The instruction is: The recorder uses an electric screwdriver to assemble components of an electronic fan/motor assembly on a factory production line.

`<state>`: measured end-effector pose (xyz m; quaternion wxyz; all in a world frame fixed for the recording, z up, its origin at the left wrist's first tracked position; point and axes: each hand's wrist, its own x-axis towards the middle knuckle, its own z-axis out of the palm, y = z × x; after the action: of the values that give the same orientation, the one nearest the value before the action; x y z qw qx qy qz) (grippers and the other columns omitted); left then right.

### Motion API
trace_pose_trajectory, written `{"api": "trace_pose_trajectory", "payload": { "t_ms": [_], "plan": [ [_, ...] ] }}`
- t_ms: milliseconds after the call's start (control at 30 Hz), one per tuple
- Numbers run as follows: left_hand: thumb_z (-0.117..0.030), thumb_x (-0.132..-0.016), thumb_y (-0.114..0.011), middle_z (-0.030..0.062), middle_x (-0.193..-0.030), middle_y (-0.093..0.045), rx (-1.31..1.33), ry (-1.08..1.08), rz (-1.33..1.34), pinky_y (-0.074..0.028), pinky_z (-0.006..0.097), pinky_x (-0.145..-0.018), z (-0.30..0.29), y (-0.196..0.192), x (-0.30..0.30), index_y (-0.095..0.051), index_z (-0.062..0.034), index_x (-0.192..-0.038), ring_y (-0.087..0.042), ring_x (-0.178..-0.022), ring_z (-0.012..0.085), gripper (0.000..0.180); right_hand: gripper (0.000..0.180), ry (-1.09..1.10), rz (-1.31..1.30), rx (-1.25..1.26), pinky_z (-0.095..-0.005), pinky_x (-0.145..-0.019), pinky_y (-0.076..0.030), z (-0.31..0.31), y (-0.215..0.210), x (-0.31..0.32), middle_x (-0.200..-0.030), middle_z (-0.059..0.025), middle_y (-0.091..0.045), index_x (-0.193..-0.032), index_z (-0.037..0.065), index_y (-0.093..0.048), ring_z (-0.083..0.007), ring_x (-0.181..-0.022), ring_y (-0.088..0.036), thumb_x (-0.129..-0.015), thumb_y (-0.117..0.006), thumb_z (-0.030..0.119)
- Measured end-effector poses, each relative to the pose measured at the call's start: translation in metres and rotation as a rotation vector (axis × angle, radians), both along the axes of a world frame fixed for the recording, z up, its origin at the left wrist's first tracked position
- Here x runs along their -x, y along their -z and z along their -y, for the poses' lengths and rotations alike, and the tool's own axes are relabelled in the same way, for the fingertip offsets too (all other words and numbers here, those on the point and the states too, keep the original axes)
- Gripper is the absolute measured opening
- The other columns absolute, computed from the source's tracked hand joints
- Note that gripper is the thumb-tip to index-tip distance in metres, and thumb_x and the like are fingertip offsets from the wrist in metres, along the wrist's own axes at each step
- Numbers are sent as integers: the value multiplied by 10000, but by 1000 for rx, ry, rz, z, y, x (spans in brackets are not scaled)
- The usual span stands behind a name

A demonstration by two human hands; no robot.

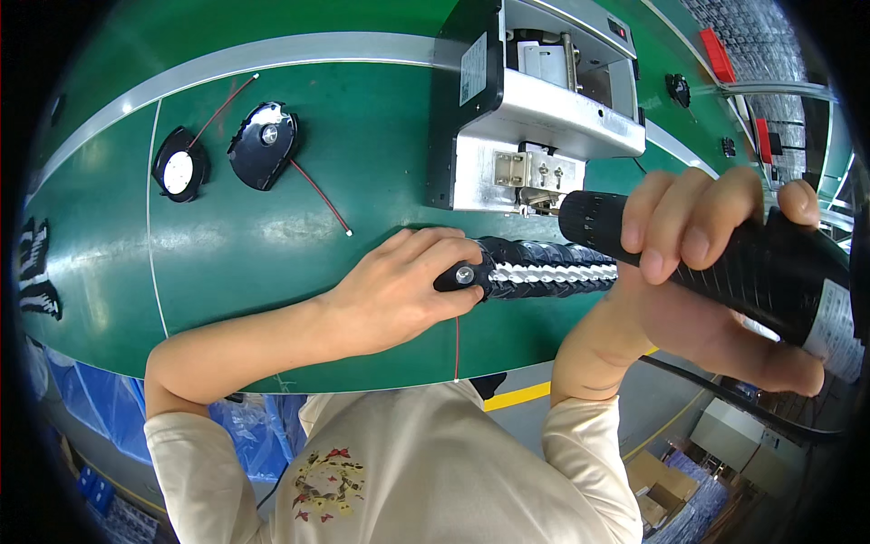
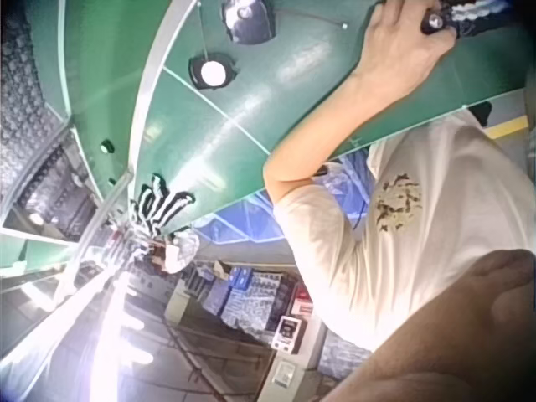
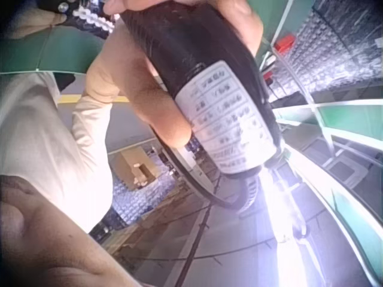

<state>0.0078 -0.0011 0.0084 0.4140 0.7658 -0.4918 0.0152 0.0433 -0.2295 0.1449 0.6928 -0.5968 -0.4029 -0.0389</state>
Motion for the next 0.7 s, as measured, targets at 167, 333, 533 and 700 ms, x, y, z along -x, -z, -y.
{"api": "trace_pose_trajectory", "payload": {
  "t_ms": [167, 333, 533, 700],
  "plan": [
    [-128, -753, -688, 82, -1167, -550, -16, -11, 14, -494, 376, -870, 1, -2, 0, -714, -128, -951, -556, -1128, 274, 200, 1042, 87, -131, -38, -359, -587, -430, -3, 5, -2, -896, -82, -553, -1397, 59, -393, -180, -646, -556, -744, -527, 859],
    [-126, -741, -683, 85, -1166, -548, -7, -15, 27, -495, 377, -874, 0, -1, 1, -708, -125, -951, -556, -1130, 274, 212, 995, 52, -126, -52, -354, -563, -436, -8, 6, 2, -854, -78, -547, -1362, 38, -400, -180, -614, -562, -772, -538, 828],
    [-134, -772, -708, 106, -1162, -566, -12, 9, 40, -505, 406, -871, -1, 3, 0, -723, -117, -999, -577, -1108, 311, 229, 899, 60, -117, -95, -346, -541, -444, -12, 10, 29, -816, -85, -538, -1341, 38, -396, -178, -578, -550, -821, -573, 749],
    [-143, -770, -704, 107, -1159, -572, 0, -7, 32, -503, 408, -877, -3, 4, 1, -729, -121, -998, -577, -1117, 308, 230, 892, 149, -219, -185, -361, -535, -451, -22, 28, 43, -804, -102, -547, -1338, 33, -386, -202, -563, -560, -824, -584, 736]
  ]
}}
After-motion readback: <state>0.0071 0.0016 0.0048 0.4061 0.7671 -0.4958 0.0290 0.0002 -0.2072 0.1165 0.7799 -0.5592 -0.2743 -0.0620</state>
